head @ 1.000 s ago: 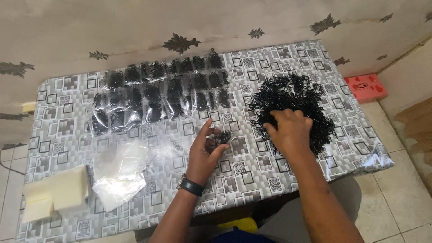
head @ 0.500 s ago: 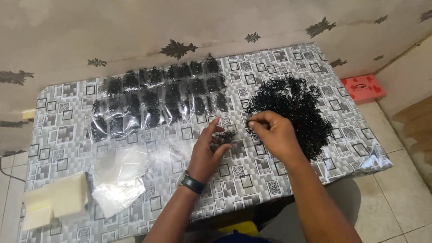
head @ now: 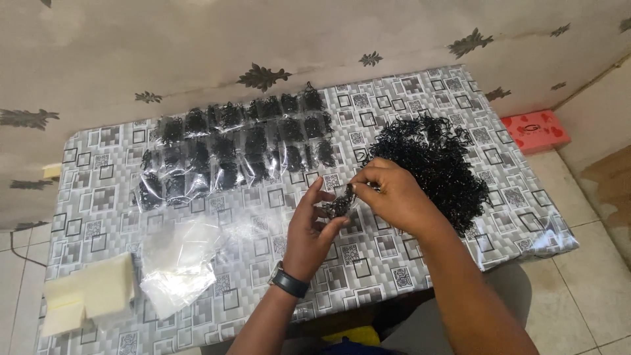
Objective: The person picks up small black plastic items from a large pile on a table and places them into small clear plastic bags.
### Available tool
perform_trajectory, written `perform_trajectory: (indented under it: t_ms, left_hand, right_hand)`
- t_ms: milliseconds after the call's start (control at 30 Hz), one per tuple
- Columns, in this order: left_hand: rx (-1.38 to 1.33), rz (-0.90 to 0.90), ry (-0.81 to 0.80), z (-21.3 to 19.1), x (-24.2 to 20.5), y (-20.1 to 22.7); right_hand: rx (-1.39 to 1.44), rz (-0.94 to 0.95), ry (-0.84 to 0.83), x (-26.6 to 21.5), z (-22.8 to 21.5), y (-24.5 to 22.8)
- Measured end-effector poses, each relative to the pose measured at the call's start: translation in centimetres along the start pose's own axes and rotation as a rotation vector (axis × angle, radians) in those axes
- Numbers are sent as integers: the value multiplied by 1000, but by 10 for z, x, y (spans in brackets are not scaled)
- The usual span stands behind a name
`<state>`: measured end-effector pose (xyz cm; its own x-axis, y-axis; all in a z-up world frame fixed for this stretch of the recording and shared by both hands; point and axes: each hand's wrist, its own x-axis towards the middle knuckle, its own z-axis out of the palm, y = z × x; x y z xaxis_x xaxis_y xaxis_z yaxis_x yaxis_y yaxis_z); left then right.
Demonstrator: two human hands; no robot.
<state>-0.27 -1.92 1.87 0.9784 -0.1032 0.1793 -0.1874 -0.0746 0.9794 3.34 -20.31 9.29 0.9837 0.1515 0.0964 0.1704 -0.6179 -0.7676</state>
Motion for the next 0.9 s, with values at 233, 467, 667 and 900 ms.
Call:
perform_trajectory:
  t_ms: [233,467,667,900]
  left_hand:
    - [-80,-12,2,5,-7,-4]
    - [-12,5,-4,3,-8,0]
    - [-27,-12,2,1,-12,0]
    - [-55,-1,-25,0,-17,-1]
  right_hand:
    - [38,65,-31,-4,0,13]
    - [99,113,-100,-8,-9,-18]
    - [182,101,-145,-8,-7,-27]
    - [183,137,-111,-12,-5,-32]
